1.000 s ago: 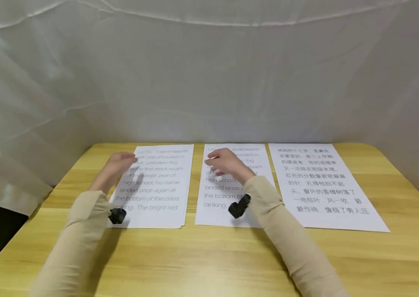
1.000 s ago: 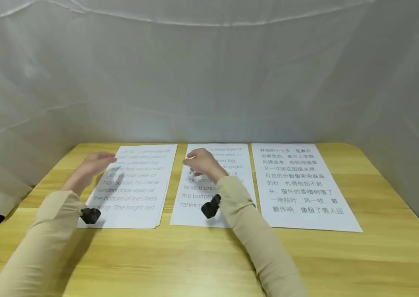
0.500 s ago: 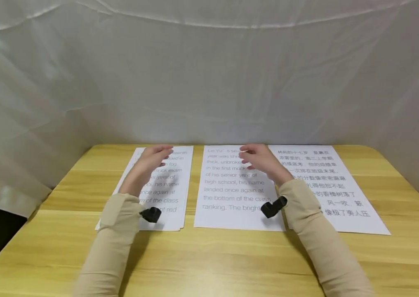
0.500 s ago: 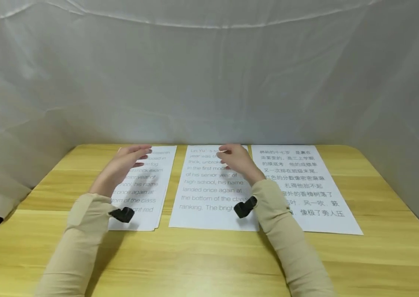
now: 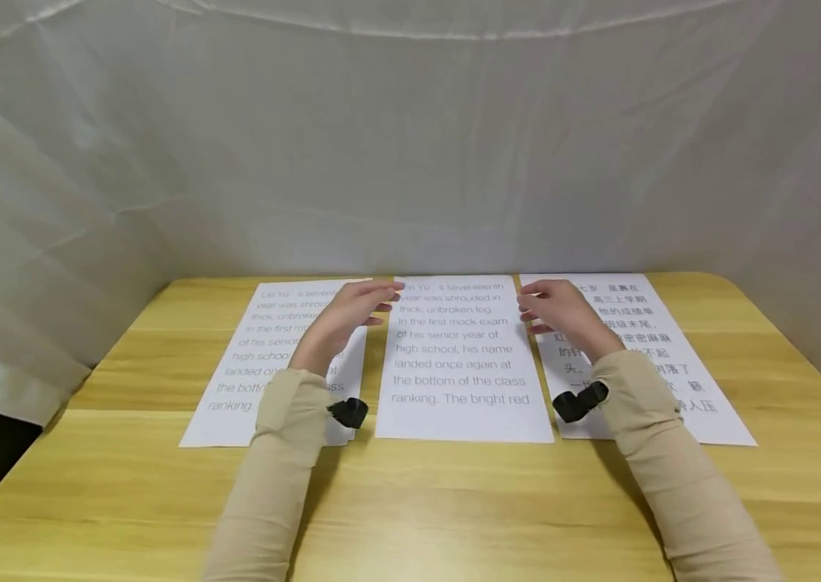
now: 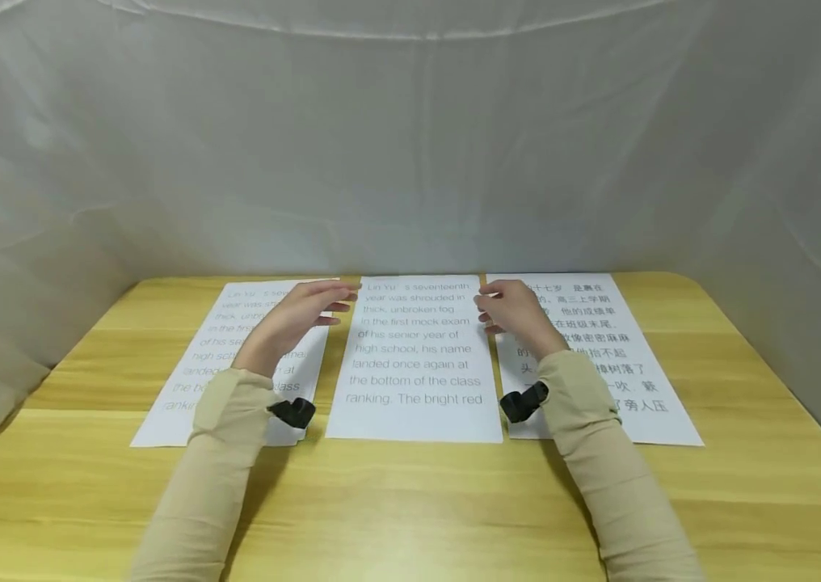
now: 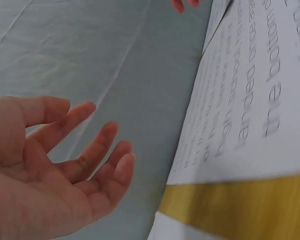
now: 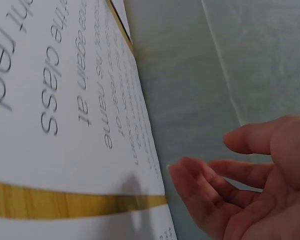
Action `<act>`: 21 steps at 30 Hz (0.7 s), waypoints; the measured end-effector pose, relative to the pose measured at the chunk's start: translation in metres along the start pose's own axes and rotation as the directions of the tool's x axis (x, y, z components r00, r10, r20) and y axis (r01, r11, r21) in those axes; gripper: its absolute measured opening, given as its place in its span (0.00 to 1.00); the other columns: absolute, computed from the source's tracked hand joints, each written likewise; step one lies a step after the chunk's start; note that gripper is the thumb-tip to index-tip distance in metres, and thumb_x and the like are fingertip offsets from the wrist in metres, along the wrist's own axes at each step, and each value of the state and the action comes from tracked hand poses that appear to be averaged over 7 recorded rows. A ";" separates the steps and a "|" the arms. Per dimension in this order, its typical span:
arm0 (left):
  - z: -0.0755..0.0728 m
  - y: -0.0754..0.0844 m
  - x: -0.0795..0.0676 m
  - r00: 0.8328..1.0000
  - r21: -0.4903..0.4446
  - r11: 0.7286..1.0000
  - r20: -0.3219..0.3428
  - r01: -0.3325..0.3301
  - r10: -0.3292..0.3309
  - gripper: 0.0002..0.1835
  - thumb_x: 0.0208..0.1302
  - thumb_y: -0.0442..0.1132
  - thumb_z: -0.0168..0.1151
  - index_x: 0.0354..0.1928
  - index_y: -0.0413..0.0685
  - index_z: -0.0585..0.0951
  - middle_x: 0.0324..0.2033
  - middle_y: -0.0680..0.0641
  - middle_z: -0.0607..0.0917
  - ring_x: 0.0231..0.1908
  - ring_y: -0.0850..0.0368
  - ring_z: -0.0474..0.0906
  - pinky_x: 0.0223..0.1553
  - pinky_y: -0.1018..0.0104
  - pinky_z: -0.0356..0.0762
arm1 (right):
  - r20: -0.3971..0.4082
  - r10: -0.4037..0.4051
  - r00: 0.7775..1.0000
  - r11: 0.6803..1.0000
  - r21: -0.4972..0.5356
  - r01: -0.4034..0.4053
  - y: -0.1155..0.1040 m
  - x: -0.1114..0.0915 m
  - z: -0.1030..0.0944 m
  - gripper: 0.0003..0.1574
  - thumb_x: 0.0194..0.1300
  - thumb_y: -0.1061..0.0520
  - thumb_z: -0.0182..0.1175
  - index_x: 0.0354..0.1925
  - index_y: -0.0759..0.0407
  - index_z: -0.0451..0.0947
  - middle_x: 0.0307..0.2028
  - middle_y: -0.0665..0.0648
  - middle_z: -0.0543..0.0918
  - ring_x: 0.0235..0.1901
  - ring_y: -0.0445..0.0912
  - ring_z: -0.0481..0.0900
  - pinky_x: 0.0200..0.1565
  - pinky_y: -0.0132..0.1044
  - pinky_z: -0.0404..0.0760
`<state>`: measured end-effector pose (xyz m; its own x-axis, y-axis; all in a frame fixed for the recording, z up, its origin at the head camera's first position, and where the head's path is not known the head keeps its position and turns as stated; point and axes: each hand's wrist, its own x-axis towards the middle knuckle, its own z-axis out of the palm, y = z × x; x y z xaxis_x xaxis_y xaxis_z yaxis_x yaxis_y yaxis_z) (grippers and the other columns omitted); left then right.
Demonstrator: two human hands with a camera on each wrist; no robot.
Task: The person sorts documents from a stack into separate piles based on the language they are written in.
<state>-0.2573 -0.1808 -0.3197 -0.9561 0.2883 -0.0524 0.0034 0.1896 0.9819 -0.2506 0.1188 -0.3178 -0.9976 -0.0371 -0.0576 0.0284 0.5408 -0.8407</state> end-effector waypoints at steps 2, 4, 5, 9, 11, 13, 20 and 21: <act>0.006 -0.001 0.002 1.000 0.020 1.000 0.018 0.015 -0.016 0.17 0.67 0.41 0.50 0.55 0.45 0.75 0.53 0.42 0.74 0.54 0.44 0.66 0.54 0.51 0.64 | 0.013 0.008 1.000 1.000 -0.005 -0.008 0.003 0.000 -0.003 0.24 0.66 0.58 0.47 0.56 0.72 0.65 0.46 0.70 0.73 0.43 0.55 0.76 0.41 0.42 0.78; 0.011 -0.003 0.005 0.999 0.035 0.999 0.029 0.033 -0.034 0.18 0.66 0.41 0.50 0.56 0.45 0.74 0.54 0.43 0.74 0.55 0.45 0.66 0.54 0.52 0.64 | 0.020 0.024 1.000 1.000 -0.019 -0.024 0.005 0.001 -0.004 0.24 0.66 0.58 0.47 0.55 0.73 0.65 0.44 0.70 0.74 0.42 0.56 0.76 0.41 0.42 0.79; 0.013 -0.004 0.006 0.999 0.049 0.998 0.030 0.043 -0.045 0.19 0.66 0.41 0.50 0.57 0.45 0.74 0.54 0.43 0.73 0.54 0.46 0.66 0.54 0.53 0.64 | 0.023 0.031 0.999 0.999 -0.024 -0.031 0.006 0.001 -0.004 0.24 0.66 0.58 0.47 0.55 0.73 0.66 0.43 0.70 0.74 0.42 0.56 0.76 0.41 0.42 0.78; 0.017 -0.006 0.011 0.995 0.117 0.988 0.003 0.097 -0.098 0.23 0.65 0.44 0.51 0.60 0.45 0.70 0.56 0.48 0.71 0.56 0.49 0.65 0.55 0.56 0.63 | 0.028 0.051 0.998 0.997 -0.063 -0.049 0.007 0.005 -0.004 0.24 0.65 0.58 0.48 0.55 0.72 0.67 0.41 0.69 0.74 0.39 0.55 0.78 0.40 0.41 0.79; 0.017 -0.007 0.013 0.992 0.139 0.983 -0.021 0.122 -0.120 0.24 0.65 0.46 0.51 0.61 0.45 0.69 0.58 0.49 0.70 0.58 0.50 0.63 0.57 0.56 0.60 | 0.028 0.053 0.998 0.995 -0.091 -0.051 0.008 0.007 -0.003 0.24 0.65 0.58 0.48 0.55 0.72 0.67 0.40 0.68 0.75 0.37 0.53 0.78 0.38 0.40 0.80; 0.016 -0.008 0.014 0.990 0.143 0.980 -0.041 0.140 -0.136 0.24 0.65 0.46 0.51 0.62 0.45 0.68 0.59 0.48 0.69 0.58 0.50 0.62 0.59 0.56 0.58 | 0.033 0.048 0.998 0.990 -0.137 -0.043 0.010 0.008 -0.001 0.25 0.66 0.57 0.49 0.56 0.71 0.66 0.38 0.66 0.76 0.34 0.51 0.78 0.36 0.39 0.80; 0.014 -0.018 0.016 0.986 0.146 0.975 -0.041 0.165 -0.160 0.25 0.66 0.44 0.50 0.63 0.41 0.65 0.57 0.44 0.69 0.55 0.48 0.65 0.58 0.56 0.59 | 0.041 0.046 0.998 0.956 -0.291 -0.032 0.023 0.008 0.003 0.27 0.65 0.54 0.51 0.57 0.71 0.66 0.32 0.63 0.79 0.25 0.46 0.78 0.30 0.36 0.78; 0.015 -0.019 0.016 0.988 0.158 0.975 -0.033 0.155 -0.152 0.25 0.66 0.43 0.50 0.63 0.41 0.65 0.55 0.43 0.71 0.52 0.48 0.67 0.57 0.56 0.61 | 0.040 0.049 0.998 0.956 -0.291 -0.035 0.023 0.008 0.003 0.27 0.65 0.54 0.52 0.57 0.71 0.66 0.33 0.63 0.79 0.26 0.46 0.78 0.30 0.35 0.78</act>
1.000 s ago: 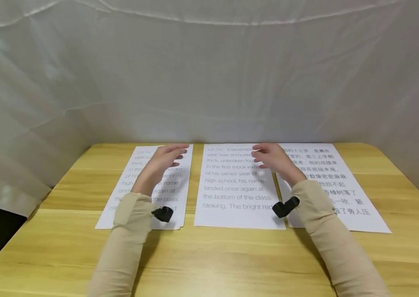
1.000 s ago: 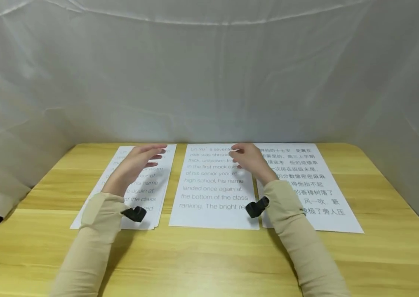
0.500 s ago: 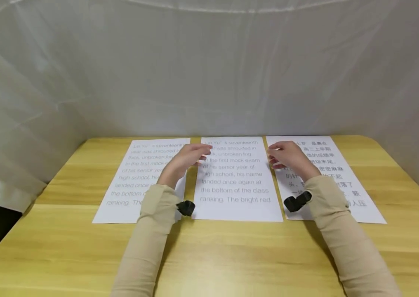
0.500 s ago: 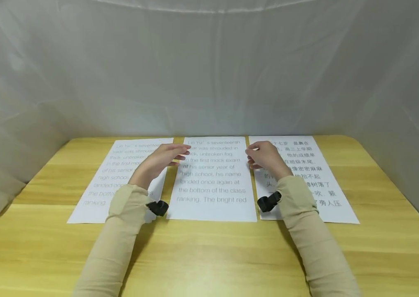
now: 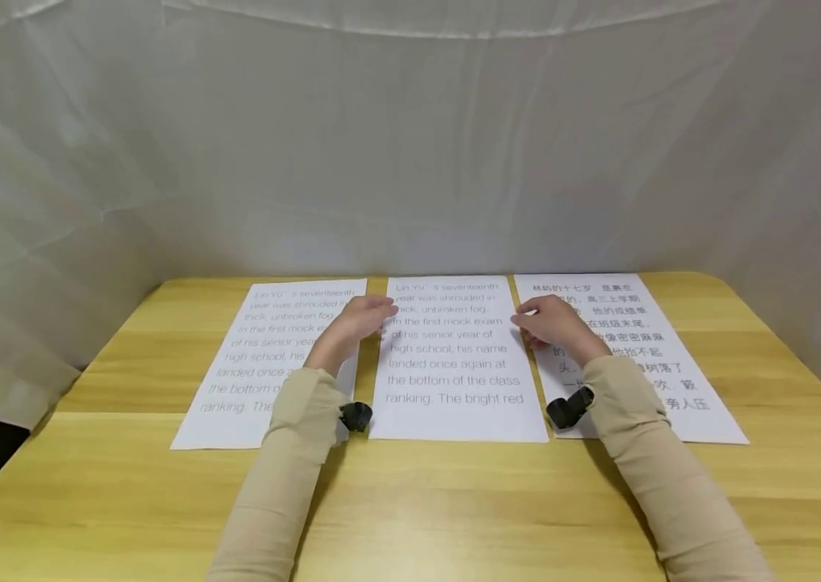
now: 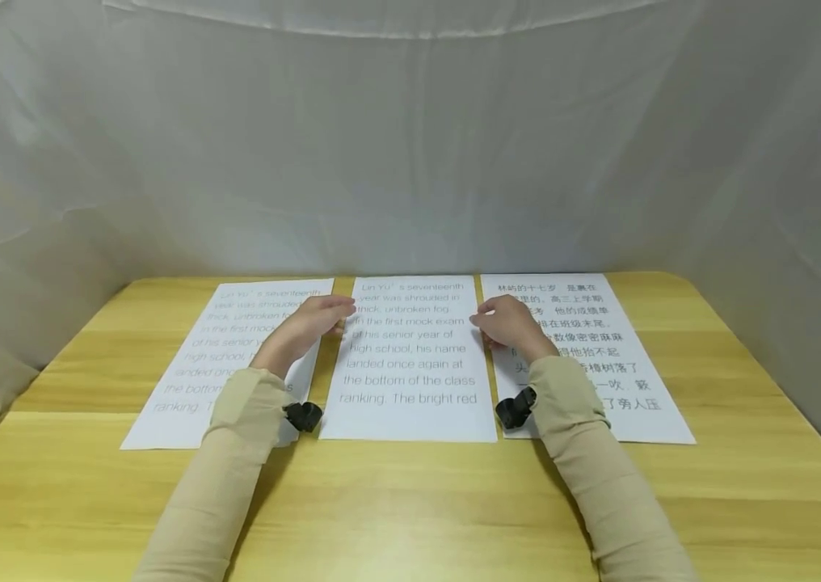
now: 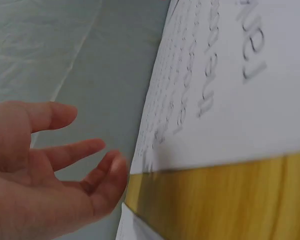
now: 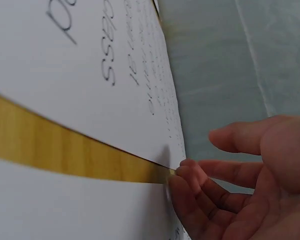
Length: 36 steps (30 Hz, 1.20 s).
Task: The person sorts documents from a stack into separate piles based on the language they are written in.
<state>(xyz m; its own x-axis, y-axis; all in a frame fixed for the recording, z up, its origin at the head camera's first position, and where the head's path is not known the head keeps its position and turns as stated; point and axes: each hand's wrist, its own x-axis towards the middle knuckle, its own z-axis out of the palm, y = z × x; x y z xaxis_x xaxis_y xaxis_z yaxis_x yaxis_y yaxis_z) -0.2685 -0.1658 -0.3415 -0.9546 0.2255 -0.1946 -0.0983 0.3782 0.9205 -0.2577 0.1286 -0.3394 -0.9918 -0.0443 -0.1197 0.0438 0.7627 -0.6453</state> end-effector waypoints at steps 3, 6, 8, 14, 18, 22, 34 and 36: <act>-0.001 -0.005 0.000 0.999 0.043 0.998 0.019 -0.034 0.033 0.25 0.66 0.42 0.50 0.63 0.39 0.64 0.43 0.41 0.74 0.42 0.50 0.70 0.50 0.58 0.66 | -0.004 0.003 1.000 1.000 0.000 -0.003 -0.001 0.000 0.004 0.27 0.64 0.55 0.52 0.57 0.71 0.66 0.36 0.64 0.78 0.27 0.46 0.78 0.31 0.35 0.79; -0.002 -0.010 0.002 0.999 0.092 0.994 0.021 -0.051 0.049 0.26 0.66 0.41 0.50 0.63 0.37 0.63 0.36 0.43 0.73 0.34 0.52 0.70 0.45 0.61 0.69 | -0.011 0.003 1.000 1.000 -0.020 -0.004 -0.002 0.000 0.005 0.26 0.64 0.55 0.53 0.55 0.71 0.68 0.34 0.63 0.78 0.26 0.45 0.78 0.30 0.35 0.78; -0.002 -0.012 0.004 0.999 0.110 0.993 0.012 -0.042 0.041 0.26 0.66 0.41 0.51 0.63 0.36 0.63 0.35 0.43 0.73 0.32 0.53 0.70 0.42 0.62 0.70 | -0.009 0.006 1.000 0.999 -0.043 -0.007 -0.002 0.001 0.006 0.25 0.64 0.55 0.53 0.53 0.71 0.70 0.31 0.61 0.78 0.23 0.44 0.78 0.29 0.35 0.78; -0.001 -0.016 0.007 1.000 0.112 0.994 -0.018 0.000 0.002 0.24 0.65 0.39 0.52 0.60 0.34 0.66 0.42 0.42 0.74 0.31 0.57 0.71 0.40 0.66 0.73 | 0.003 0.027 1.000 0.994 -0.102 -0.026 -0.001 0.002 0.005 0.20 0.63 0.54 0.53 0.45 0.70 0.75 0.24 0.57 0.77 0.19 0.43 0.76 0.28 0.35 0.75; -0.002 -0.018 0.010 0.999 0.107 0.994 -0.047 0.018 -0.013 0.17 0.64 0.38 0.53 0.51 0.34 0.74 0.31 0.45 0.75 0.28 0.58 0.71 0.36 0.68 0.72 | -0.002 0.023 1.000 0.993 -0.117 -0.023 -0.001 0.001 0.006 0.16 0.63 0.53 0.53 0.37 0.67 0.77 0.17 0.53 0.73 0.18 0.43 0.74 0.27 0.34 0.71; -0.002 -0.018 0.010 0.998 0.144 0.989 -0.067 0.026 -0.017 0.12 0.63 0.38 0.54 0.43 0.36 0.78 0.22 0.48 0.73 0.25 0.59 0.70 0.32 0.69 0.71 | -0.001 -0.003 1.000 0.994 -0.112 0.003 -0.002 0.001 0.008 0.15 0.62 0.53 0.53 0.29 0.64 0.76 0.13 0.51 0.69 0.16 0.44 0.72 0.25 0.34 0.68; 0.000 -0.015 0.010 0.998 0.136 0.991 -0.061 0.006 0.003 0.11 0.63 0.39 0.53 0.27 0.39 0.75 0.14 0.51 0.67 0.20 0.57 0.65 0.27 0.67 0.68 | 0.008 0.036 0.999 0.996 -0.082 -0.035 -0.003 0.001 0.007 0.15 0.62 0.52 0.55 0.30 0.63 0.75 0.13 0.51 0.67 0.17 0.45 0.67 0.25 0.35 0.64; 0.000 -0.016 0.010 0.997 0.126 0.992 -0.080 -0.002 0.012 0.12 0.64 0.39 0.53 0.41 0.38 0.78 0.19 0.49 0.71 0.22 0.57 0.66 0.29 0.67 0.69 | -0.002 0.037 0.999 0.997 -0.068 -0.037 -0.004 0.001 0.006 0.16 0.62 0.52 0.55 0.34 0.65 0.75 0.15 0.53 0.70 0.18 0.45 0.68 0.26 0.36 0.65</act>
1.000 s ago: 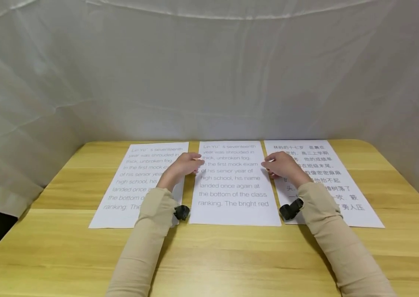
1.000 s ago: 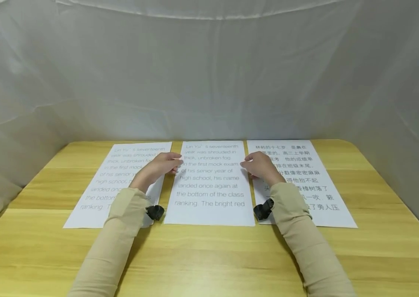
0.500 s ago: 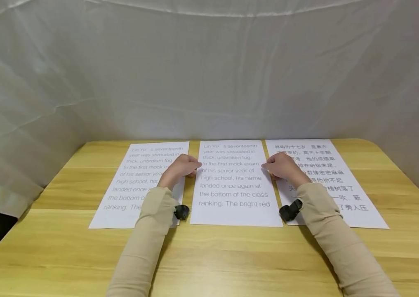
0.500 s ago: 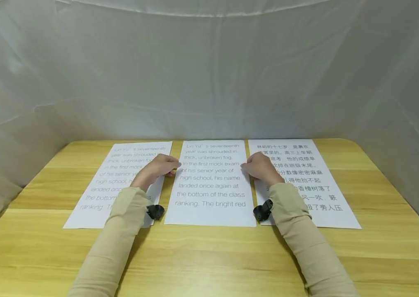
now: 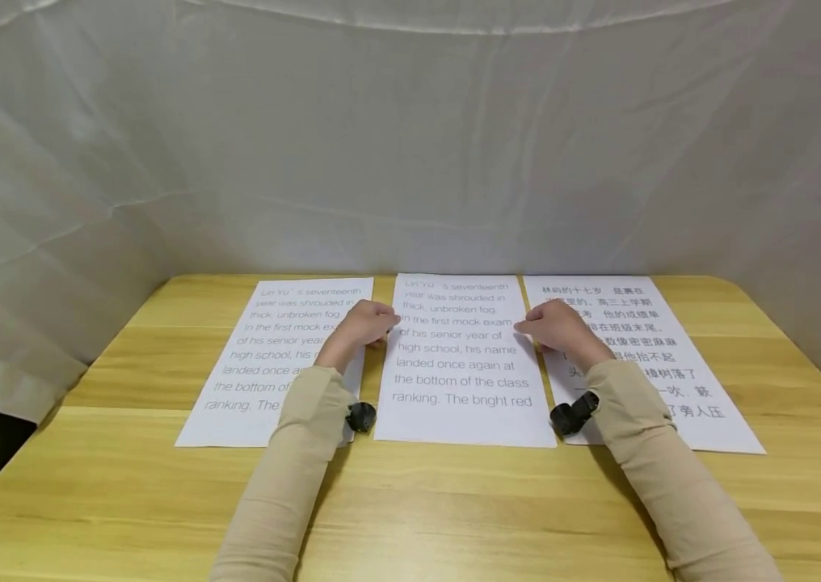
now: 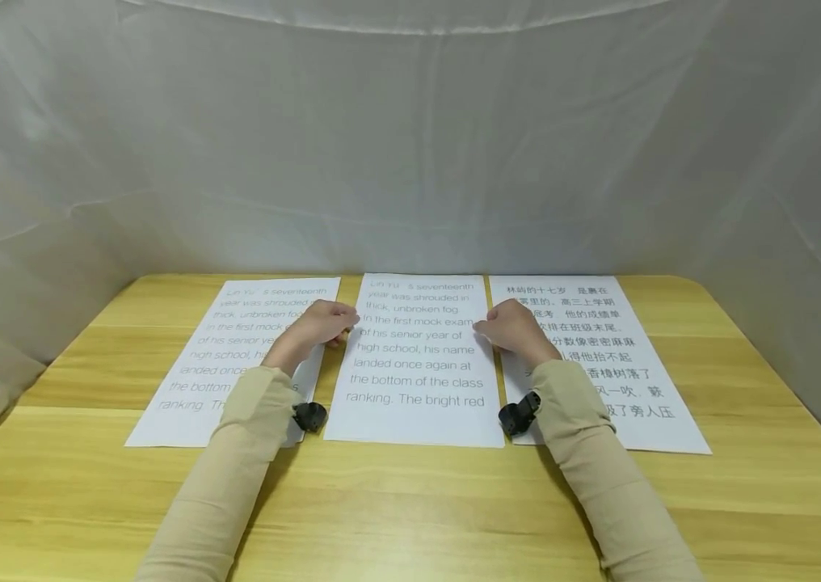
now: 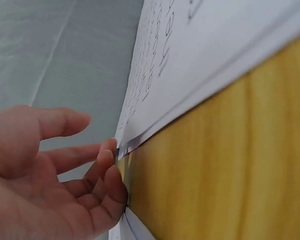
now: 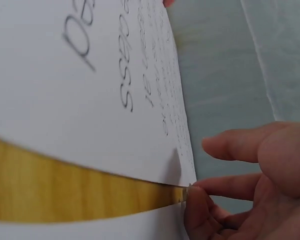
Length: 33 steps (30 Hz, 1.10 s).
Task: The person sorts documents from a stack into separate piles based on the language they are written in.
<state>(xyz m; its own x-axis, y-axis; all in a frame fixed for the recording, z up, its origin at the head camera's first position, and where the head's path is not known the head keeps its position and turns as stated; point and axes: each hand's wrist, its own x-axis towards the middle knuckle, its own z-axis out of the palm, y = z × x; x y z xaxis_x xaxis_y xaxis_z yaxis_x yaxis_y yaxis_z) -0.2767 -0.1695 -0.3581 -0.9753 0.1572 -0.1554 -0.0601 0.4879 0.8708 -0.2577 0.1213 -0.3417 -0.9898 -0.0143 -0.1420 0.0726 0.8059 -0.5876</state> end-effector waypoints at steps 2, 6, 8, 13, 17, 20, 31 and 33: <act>-0.001 0.000 0.000 0.999 0.003 1.000 -0.032 -0.009 0.009 0.17 0.64 0.40 0.52 0.52 0.40 0.76 0.31 0.47 0.78 0.28 0.54 0.71 0.33 0.65 0.72 | -0.022 0.004 1.000 1.000 0.021 -0.004 -0.001 -0.001 -0.001 0.18 0.61 0.52 0.56 0.41 0.67 0.75 0.22 0.56 0.74 0.23 0.46 0.70 0.29 0.37 0.67; -0.003 0.003 -0.002 0.997 -0.040 0.999 -0.077 -0.010 0.007 0.21 0.65 0.41 0.51 0.59 0.45 0.71 0.53 0.46 0.74 0.45 0.49 0.72 0.48 0.59 0.70 | -0.060 0.015 0.998 0.995 0.097 -0.009 -0.005 -0.002 -0.002 0.25 0.61 0.53 0.57 0.52 0.67 0.70 0.40 0.61 0.75 0.33 0.48 0.74 0.36 0.38 0.72; -0.003 0.005 -0.002 0.997 -0.089 0.996 -0.076 -0.002 -0.004 0.21 0.65 0.40 0.51 0.60 0.45 0.71 0.53 0.45 0.74 0.49 0.50 0.72 0.51 0.59 0.69 | -0.061 0.016 0.998 0.992 0.130 -0.008 -0.007 -0.002 -0.002 0.26 0.60 0.54 0.57 0.54 0.67 0.68 0.44 0.63 0.74 0.34 0.49 0.74 0.37 0.39 0.73; 0.001 0.009 0.000 0.999 -0.175 0.985 -0.043 -0.008 0.000 0.24 0.63 0.36 0.54 0.62 0.40 0.67 0.45 0.43 0.77 0.37 0.53 0.77 0.40 0.64 0.77 | -0.041 0.017 0.999 0.972 0.234 -0.007 -0.005 -0.004 -0.002 0.34 0.58 0.60 0.58 0.61 0.67 0.60 0.46 0.66 0.74 0.31 0.48 0.76 0.34 0.37 0.77; 0.002 0.009 0.000 0.998 -0.186 0.982 -0.059 -0.032 0.022 0.23 0.62 0.32 0.55 0.60 0.37 0.68 0.42 0.41 0.79 0.35 0.53 0.78 0.38 0.66 0.77 | -0.032 -0.003 0.999 0.953 0.303 0.013 -0.003 -0.007 -0.004 0.36 0.58 0.64 0.58 0.63 0.68 0.57 0.47 0.68 0.74 0.31 0.48 0.77 0.33 0.38 0.78; 0.000 0.009 -0.002 0.997 -0.203 0.978 -0.072 -0.043 0.029 0.22 0.61 0.30 0.55 0.59 0.38 0.70 0.40 0.41 0.80 0.34 0.52 0.79 0.39 0.65 0.77 | -0.021 -0.014 1.000 0.947 0.322 0.020 -0.003 -0.010 -0.007 0.35 0.58 0.64 0.58 0.62 0.69 0.58 0.46 0.68 0.75 0.32 0.48 0.78 0.34 0.38 0.79; -0.017 0.015 -0.014 0.995 -0.215 0.975 -0.091 -0.064 0.045 0.21 0.63 0.31 0.53 0.59 0.42 0.71 0.38 0.42 0.80 0.32 0.54 0.79 0.39 0.65 0.77 | 0.035 -0.036 0.999 0.955 0.295 0.024 -0.018 -0.026 -0.029 0.38 0.59 0.61 0.59 0.64 0.68 0.56 0.43 0.67 0.76 0.36 0.50 0.77 0.34 0.38 0.80; -0.020 0.017 -0.017 0.994 -0.214 0.974 -0.092 -0.073 0.055 0.21 0.63 0.32 0.53 0.60 0.42 0.70 0.38 0.42 0.80 0.32 0.53 0.79 0.38 0.66 0.77 | 0.036 -0.061 0.998 0.951 0.307 0.047 -0.020 -0.028 -0.032 0.38 0.59 0.62 0.59 0.64 0.67 0.56 0.43 0.67 0.76 0.36 0.50 0.77 0.34 0.39 0.80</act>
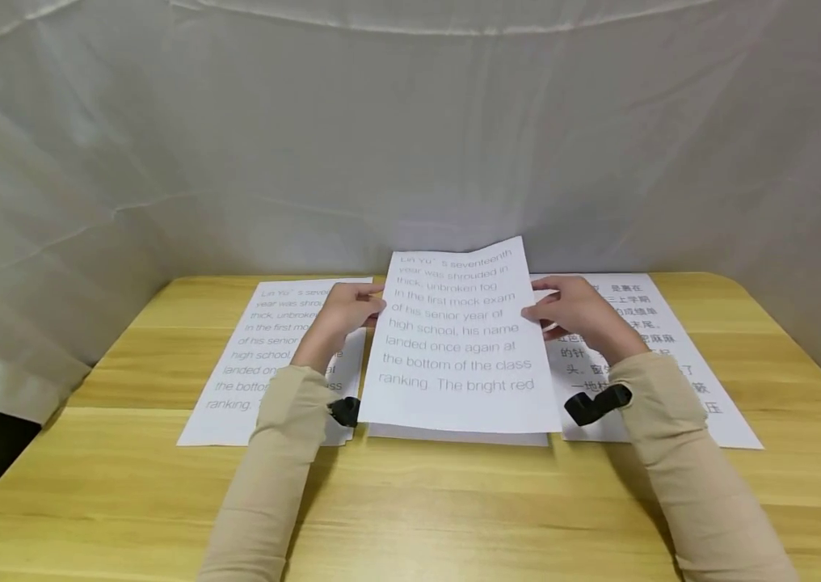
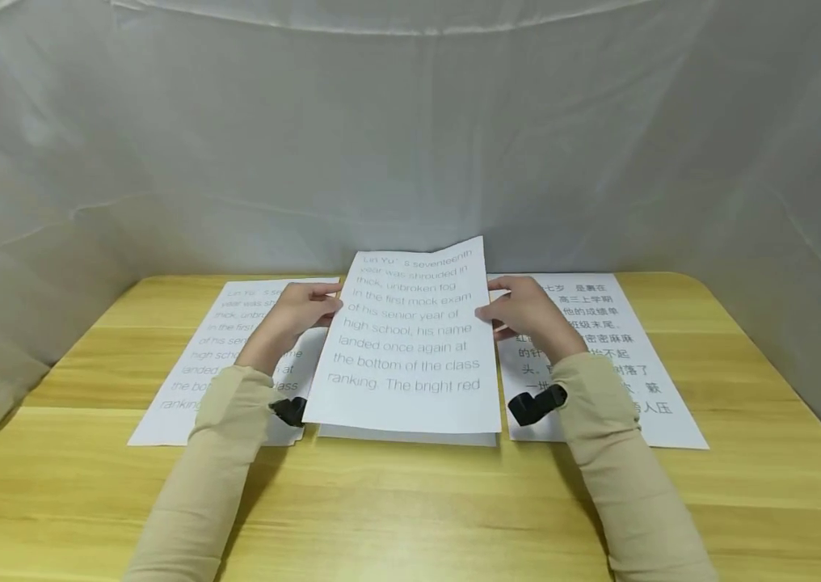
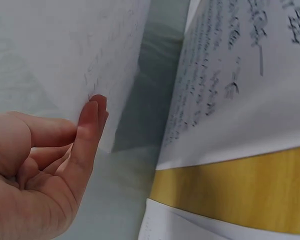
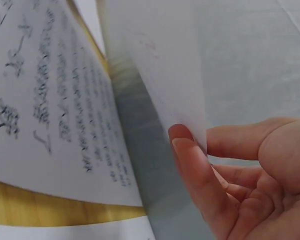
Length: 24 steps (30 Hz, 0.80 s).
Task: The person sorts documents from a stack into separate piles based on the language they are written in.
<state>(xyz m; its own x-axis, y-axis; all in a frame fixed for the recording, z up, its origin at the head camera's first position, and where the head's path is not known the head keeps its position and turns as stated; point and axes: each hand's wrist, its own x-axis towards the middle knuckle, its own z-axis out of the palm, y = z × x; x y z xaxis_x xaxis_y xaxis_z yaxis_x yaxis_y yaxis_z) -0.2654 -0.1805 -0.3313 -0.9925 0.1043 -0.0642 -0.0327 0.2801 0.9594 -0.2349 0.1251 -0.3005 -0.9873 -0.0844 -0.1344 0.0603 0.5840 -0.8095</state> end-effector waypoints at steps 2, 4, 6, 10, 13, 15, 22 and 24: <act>-0.001 0.003 -0.002 1.000 0.001 1.000 0.000 -0.013 0.013 0.22 0.63 0.32 0.53 0.60 0.42 0.70 0.38 0.42 0.80 0.31 0.53 0.79 0.37 0.67 0.77 | 0.003 -0.014 1.000 1.000 0.013 0.014 -0.002 -0.001 -0.002 0.38 0.59 0.61 0.59 0.65 0.66 0.56 0.43 0.67 0.75 0.36 0.50 0.77 0.34 0.39 0.80; -0.003 0.005 -0.004 1.000 0.007 1.000 0.004 -0.029 0.029 0.22 0.63 0.31 0.53 0.60 0.42 0.70 0.38 0.41 0.80 0.31 0.53 0.79 0.37 0.67 0.78 | 0.004 -0.021 1.000 1.000 0.020 0.021 -0.003 -0.003 -0.004 0.39 0.60 0.61 0.59 0.65 0.65 0.55 0.44 0.67 0.75 0.36 0.50 0.77 0.35 0.39 0.80; -0.003 0.007 -0.006 0.999 0.022 0.999 0.001 -0.041 0.041 0.22 0.63 0.32 0.53 0.60 0.42 0.70 0.39 0.41 0.80 0.31 0.54 0.79 0.37 0.67 0.77 | -0.003 -0.015 1.000 1.000 0.027 0.015 -0.003 -0.004 -0.005 0.39 0.60 0.60 0.58 0.66 0.65 0.54 0.45 0.67 0.74 0.37 0.51 0.77 0.35 0.39 0.80; -0.005 0.009 -0.007 0.999 0.028 0.998 -0.005 -0.051 0.051 0.22 0.63 0.31 0.53 0.60 0.42 0.70 0.40 0.42 0.79 0.33 0.54 0.78 0.38 0.67 0.77 | -0.038 -0.005 0.999 0.999 0.046 0.006 -0.003 -0.007 -0.007 0.37 0.62 0.61 0.57 0.66 0.63 0.55 0.46 0.66 0.72 0.39 0.52 0.76 0.37 0.40 0.80; -0.007 0.009 -0.008 0.998 0.018 0.998 -0.005 -0.059 0.059 0.23 0.62 0.31 0.53 0.60 0.41 0.69 0.40 0.41 0.79 0.34 0.53 0.78 0.38 0.67 0.77 | -0.063 -0.006 0.998 0.997 0.072 0.011 -0.004 -0.009 -0.007 0.37 0.62 0.62 0.57 0.66 0.62 0.55 0.46 0.65 0.70 0.38 0.52 0.76 0.37 0.39 0.80; -0.007 0.010 -0.008 0.998 0.018 0.998 -0.006 -0.061 0.061 0.23 0.62 0.31 0.54 0.60 0.41 0.69 0.39 0.41 0.80 0.34 0.53 0.79 0.38 0.67 0.77 | -0.072 -0.011 0.997 0.996 0.090 0.017 -0.004 -0.010 -0.007 0.37 0.61 0.61 0.57 0.66 0.61 0.55 0.46 0.66 0.70 0.38 0.52 0.76 0.36 0.39 0.80; -0.010 0.008 -0.009 0.997 0.012 0.998 -0.021 -0.069 0.069 0.22 0.62 0.32 0.55 0.59 0.44 0.71 0.40 0.42 0.80 0.34 0.54 0.79 0.39 0.67 0.77 | -0.093 -0.012 0.996 0.988 0.150 0.025 -0.004 -0.016 -0.007 0.37 0.61 0.61 0.58 0.65 0.60 0.57 0.47 0.65 0.71 0.40 0.52 0.76 0.35 0.38 0.80; -0.010 0.007 -0.009 0.997 0.012 0.997 -0.018 -0.074 0.074 0.22 0.62 0.32 0.55 0.60 0.45 0.71 0.40 0.42 0.80 0.34 0.54 0.79 0.39 0.67 0.77 | -0.096 -0.024 0.995 0.987 0.159 0.039 -0.004 -0.018 -0.007 0.37 0.61 0.61 0.58 0.66 0.60 0.56 0.47 0.66 0.71 0.41 0.52 0.76 0.36 0.38 0.80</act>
<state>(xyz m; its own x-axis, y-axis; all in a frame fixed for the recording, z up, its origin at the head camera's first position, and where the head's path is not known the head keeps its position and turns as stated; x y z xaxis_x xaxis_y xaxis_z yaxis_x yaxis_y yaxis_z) -0.2575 -0.1893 -0.3212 -0.9941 0.1076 0.0121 0.0423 0.2832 0.9581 -0.2184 0.1301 -0.2907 -0.9980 -0.0204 -0.0591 0.0439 0.4445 -0.8947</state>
